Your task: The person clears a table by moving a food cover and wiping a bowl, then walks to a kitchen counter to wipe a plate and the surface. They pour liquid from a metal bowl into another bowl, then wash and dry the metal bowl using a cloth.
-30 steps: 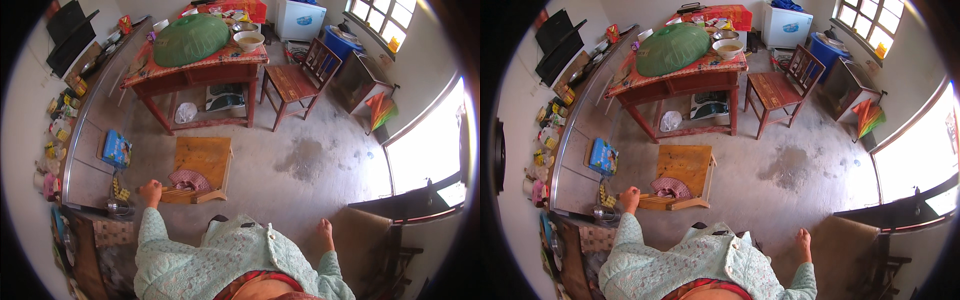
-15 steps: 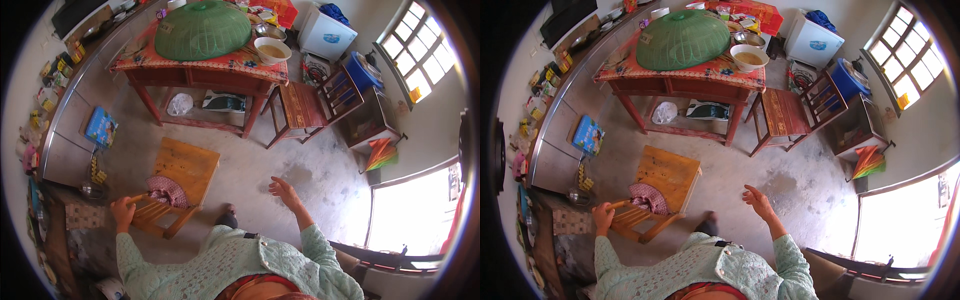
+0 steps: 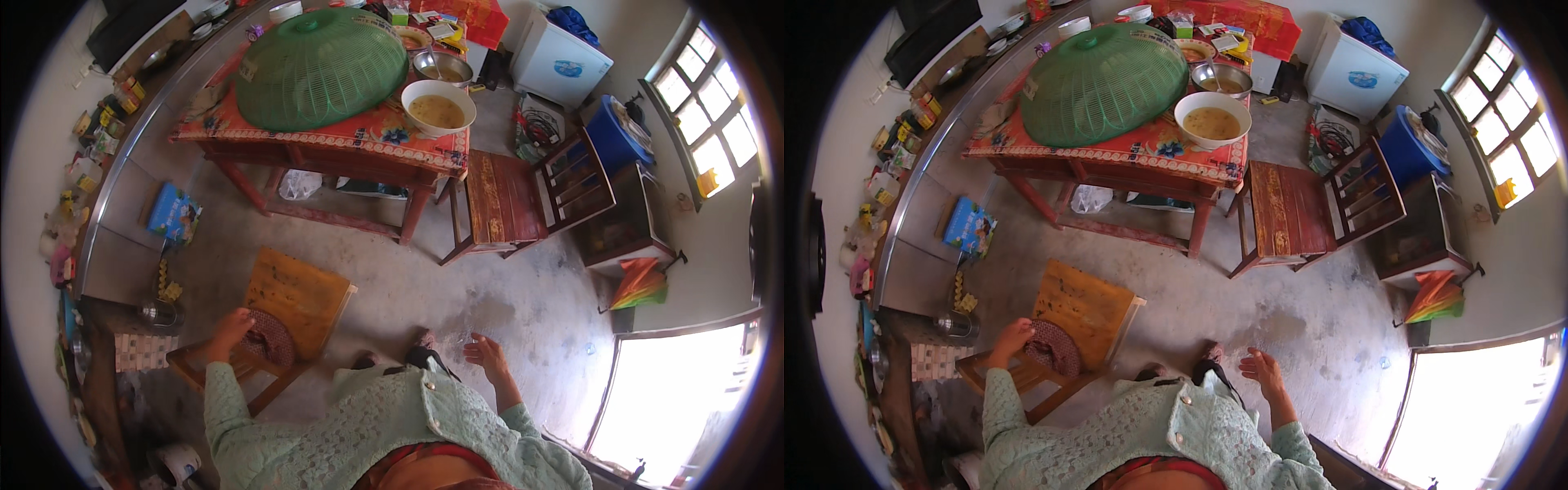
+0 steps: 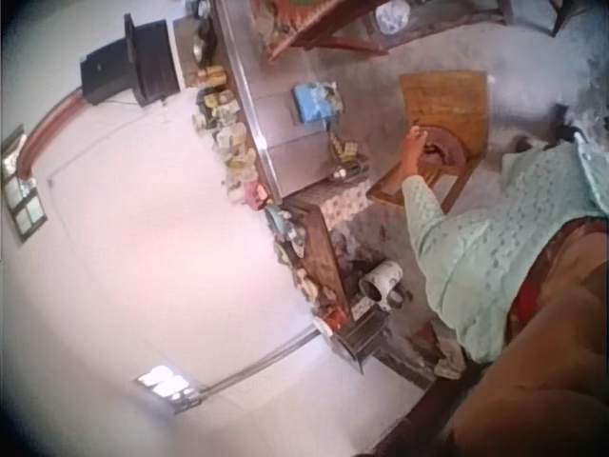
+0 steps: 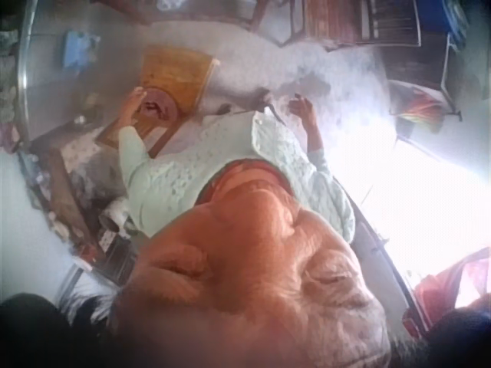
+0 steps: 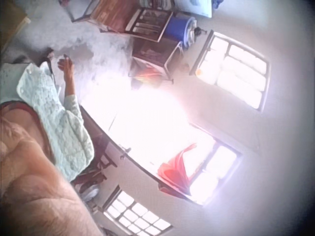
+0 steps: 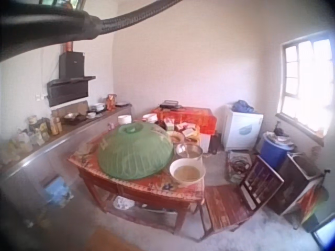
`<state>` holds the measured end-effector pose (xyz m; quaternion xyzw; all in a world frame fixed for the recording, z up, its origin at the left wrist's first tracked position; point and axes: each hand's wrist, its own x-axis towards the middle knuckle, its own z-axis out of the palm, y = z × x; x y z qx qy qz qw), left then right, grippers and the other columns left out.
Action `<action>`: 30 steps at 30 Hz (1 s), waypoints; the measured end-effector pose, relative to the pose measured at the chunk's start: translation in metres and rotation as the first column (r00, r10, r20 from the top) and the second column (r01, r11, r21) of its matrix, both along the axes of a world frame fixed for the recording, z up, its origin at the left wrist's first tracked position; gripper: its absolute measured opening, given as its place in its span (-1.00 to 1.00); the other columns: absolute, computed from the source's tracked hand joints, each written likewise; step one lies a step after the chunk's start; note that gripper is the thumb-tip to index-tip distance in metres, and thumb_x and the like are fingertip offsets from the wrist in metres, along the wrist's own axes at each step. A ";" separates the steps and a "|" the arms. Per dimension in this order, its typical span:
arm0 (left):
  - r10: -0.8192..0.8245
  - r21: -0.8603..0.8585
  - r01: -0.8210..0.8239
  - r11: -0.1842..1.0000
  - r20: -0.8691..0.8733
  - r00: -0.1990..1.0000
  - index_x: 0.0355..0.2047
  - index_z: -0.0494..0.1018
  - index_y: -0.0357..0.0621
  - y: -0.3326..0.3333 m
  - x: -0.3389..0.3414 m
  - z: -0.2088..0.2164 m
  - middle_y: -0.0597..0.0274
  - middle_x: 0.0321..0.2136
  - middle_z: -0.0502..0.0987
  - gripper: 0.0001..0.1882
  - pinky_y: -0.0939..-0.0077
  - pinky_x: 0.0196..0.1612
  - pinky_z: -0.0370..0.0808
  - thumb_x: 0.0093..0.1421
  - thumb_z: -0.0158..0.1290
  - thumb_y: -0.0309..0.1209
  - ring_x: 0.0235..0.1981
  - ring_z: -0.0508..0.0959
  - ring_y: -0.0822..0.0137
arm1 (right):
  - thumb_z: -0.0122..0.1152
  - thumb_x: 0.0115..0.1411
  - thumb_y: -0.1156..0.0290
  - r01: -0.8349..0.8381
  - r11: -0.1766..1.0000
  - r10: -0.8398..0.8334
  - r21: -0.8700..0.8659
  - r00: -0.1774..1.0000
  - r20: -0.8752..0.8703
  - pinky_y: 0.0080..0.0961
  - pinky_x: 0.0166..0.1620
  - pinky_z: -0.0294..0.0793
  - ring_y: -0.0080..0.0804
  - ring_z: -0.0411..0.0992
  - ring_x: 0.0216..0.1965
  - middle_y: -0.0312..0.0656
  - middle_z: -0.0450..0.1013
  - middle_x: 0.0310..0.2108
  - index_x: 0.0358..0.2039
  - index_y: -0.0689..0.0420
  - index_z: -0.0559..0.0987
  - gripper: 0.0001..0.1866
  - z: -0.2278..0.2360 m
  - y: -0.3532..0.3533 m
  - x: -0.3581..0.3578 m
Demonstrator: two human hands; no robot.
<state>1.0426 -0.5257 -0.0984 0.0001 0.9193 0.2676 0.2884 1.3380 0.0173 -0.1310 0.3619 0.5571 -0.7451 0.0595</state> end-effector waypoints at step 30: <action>0.084 0.471 -0.157 0.868 0.173 0.981 -0.04 0.30 -0.29 0.215 -0.069 -0.057 0.00 -0.13 0.47 -0.61 0.47 -0.08 0.40 0.13 0.01 -0.40 -0.10 0.48 0.26 | -0.01 0.20 0.03 0.058 0.968 0.042 0.243 0.921 -0.387 -0.46 -0.26 0.50 -0.36 0.46 -0.33 -0.04 0.42 -0.29 0.10 0.23 0.20 -0.38 0.136 0.238 -0.491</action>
